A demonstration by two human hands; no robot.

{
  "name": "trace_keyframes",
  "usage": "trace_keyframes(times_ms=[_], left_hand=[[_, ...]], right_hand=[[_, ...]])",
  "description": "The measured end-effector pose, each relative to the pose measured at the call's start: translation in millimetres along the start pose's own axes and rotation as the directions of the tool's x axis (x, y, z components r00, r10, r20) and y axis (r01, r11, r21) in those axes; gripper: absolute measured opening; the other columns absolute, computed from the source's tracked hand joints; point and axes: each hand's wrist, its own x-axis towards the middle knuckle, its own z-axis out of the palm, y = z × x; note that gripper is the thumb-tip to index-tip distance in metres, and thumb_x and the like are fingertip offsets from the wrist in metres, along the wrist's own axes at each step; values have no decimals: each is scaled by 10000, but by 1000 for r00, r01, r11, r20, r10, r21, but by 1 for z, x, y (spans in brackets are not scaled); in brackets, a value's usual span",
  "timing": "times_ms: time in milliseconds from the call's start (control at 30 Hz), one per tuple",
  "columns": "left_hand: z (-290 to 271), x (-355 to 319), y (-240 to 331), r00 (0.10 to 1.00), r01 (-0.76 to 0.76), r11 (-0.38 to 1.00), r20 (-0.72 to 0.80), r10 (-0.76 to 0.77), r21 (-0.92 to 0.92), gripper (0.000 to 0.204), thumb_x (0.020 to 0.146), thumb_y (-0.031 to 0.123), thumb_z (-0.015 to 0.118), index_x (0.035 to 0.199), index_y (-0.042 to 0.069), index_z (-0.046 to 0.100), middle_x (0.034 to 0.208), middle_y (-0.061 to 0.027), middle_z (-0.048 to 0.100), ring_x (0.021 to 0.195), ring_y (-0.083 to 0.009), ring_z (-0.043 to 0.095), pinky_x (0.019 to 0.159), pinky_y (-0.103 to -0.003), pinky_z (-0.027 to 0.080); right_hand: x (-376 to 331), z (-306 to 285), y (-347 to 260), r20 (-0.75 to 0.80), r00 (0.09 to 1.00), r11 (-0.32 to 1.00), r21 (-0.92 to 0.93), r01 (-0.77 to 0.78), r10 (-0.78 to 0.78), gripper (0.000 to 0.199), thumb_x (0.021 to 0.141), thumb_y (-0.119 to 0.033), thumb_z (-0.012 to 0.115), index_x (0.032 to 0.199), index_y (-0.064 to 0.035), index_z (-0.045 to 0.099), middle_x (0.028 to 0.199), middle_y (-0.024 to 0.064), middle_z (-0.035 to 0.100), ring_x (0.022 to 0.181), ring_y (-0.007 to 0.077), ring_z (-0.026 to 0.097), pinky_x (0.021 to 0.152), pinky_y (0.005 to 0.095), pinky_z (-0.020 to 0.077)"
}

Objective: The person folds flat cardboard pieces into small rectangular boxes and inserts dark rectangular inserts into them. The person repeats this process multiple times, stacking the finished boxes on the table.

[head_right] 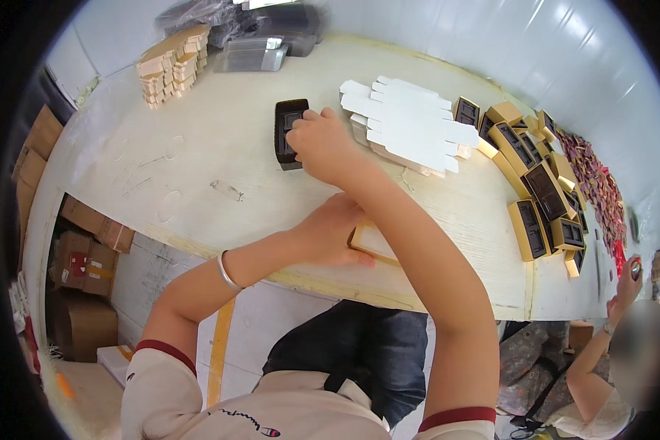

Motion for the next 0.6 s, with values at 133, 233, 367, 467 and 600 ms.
trace_keyframes(times_ms=[133,233,367,467,600], left_hand=[[1,0,-2,1000,-14,1000,-16,15,24,821,639,273,838,1325,95,424,1264,-116,517,1163,-335,454,1002,-461,349],[-1,2,1,999,39,999,31,-40,28,792,642,270,840,1308,107,444,1297,-94,504,1209,-330,435,1014,-457,338],[0,-1,2,1000,20,999,-16,-19,36,765,646,267,838,1295,116,463,1328,-84,492,1254,-326,417,1018,-458,333],[-4,-1,2,1000,20,999,-1,-20,29,787,647,265,838,1318,119,454,1332,-79,489,1266,-324,411,1017,-456,333],[-2,0,-2,999,30,999,-29,-29,27,810,637,262,835,1342,133,457,1289,-81,518,1206,-316,443,1010,-449,335]], right_hand=[[0,-15,3,95,994,955,286,-73,47,114,809,-117,695,745,-40,641,821,34,604,831,219,524,735,356,431],[-1,-2,11,108,981,761,619,-193,162,138,805,-124,704,743,-22,633,793,42,600,803,242,532,714,355,449],[-1,-1,5,-444,890,987,154,-35,101,69,755,9,606,800,-43,602,774,61,584,749,262,582,631,387,465],[3,-17,-2,-502,864,992,-121,-16,-47,143,735,6,575,865,-52,572,754,66,568,665,254,577,577,376,462],[-7,-48,-13,-538,795,960,170,-223,280,102,873,-141,585,895,-43,567,743,112,620,661,314,600,575,383,466]])
